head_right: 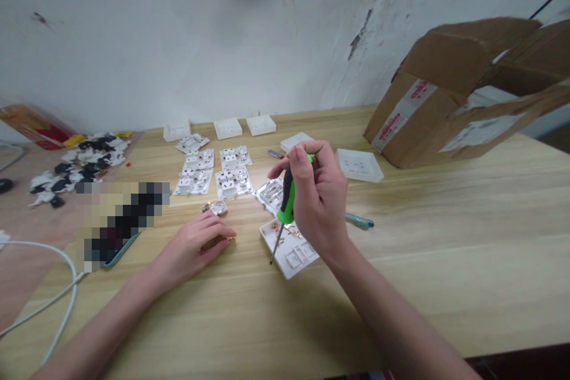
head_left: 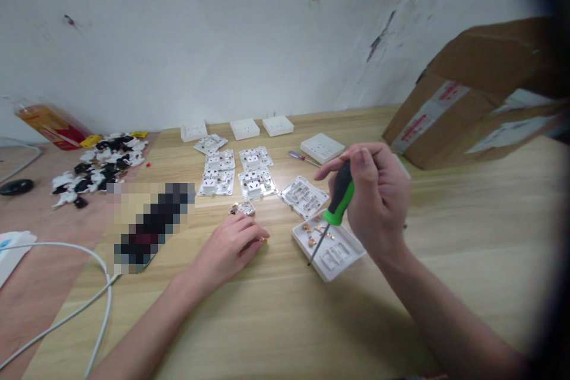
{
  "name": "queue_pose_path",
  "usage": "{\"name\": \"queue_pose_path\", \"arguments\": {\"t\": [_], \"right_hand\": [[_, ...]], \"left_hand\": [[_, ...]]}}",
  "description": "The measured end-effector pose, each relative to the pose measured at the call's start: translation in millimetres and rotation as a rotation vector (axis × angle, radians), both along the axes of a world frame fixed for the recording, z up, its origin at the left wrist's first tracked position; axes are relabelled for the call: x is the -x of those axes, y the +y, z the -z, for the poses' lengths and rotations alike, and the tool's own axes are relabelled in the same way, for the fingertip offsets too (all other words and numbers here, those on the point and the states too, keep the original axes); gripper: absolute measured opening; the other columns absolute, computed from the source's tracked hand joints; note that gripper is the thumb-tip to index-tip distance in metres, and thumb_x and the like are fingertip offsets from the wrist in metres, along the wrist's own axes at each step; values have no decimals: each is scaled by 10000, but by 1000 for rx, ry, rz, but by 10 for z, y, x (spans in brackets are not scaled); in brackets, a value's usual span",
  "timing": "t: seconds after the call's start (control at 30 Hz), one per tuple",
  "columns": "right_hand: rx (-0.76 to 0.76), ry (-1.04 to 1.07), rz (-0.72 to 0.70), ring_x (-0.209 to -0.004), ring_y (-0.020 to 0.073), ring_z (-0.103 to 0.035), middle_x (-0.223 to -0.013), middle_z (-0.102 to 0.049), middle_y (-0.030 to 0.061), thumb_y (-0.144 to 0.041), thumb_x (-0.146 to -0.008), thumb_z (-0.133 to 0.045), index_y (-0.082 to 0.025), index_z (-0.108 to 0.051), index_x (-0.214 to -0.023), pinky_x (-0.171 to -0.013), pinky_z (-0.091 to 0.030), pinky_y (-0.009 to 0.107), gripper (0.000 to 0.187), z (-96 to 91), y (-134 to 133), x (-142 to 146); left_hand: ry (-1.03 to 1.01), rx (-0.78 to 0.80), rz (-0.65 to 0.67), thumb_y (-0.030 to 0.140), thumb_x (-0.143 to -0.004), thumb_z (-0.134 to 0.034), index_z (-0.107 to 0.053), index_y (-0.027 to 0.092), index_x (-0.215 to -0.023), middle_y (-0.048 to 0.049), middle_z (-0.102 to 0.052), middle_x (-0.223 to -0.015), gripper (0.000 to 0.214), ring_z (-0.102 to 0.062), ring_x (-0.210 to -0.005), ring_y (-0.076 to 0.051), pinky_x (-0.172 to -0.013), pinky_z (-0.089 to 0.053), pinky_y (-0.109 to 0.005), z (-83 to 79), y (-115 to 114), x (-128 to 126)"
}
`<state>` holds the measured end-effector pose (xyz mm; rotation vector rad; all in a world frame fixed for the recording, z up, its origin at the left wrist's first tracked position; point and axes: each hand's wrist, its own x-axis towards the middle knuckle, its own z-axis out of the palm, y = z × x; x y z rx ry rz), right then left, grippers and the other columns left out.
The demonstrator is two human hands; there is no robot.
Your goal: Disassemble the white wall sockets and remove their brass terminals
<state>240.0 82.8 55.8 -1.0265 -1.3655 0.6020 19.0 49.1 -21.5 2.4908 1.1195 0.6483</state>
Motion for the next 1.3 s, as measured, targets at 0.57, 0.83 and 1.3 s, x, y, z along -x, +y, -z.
{"name": "queue_pose_path", "arguments": {"t": [0.57,0.83,1.3], "right_hand": [[-137,-34,3,-506,125,-583,-673,-653,-11,-438,-953,-460,-255,-460,-869,-443,-453,256,201,87,-27,94],[-155,-51,-34,-588,130,-641,-701,-673,-8,-415,-955,-466,-255,-461,-883,-485,-500,246,175,110,-43,116],[-269,-160,-79,-531,120,-574,-673,-616,-16,-346,-949,-488,-250,-521,-902,-483,-467,252,112,102,-33,88]], "left_hand": [[102,-72,-75,252,-882,-615,-641,203,-840,-40,-625,-983,70,-528,-1022,-223,-1011,-337,-479,-53,-23,-50],[109,-87,-75,246,-888,-605,-638,200,-835,-47,-629,-974,78,-526,-1013,-229,-1008,-336,-485,-60,-36,-49],[95,-105,-69,251,-889,-612,-642,192,-844,-44,-623,-974,80,-514,-1017,-224,-976,-355,-446,-29,-28,-41]]}}
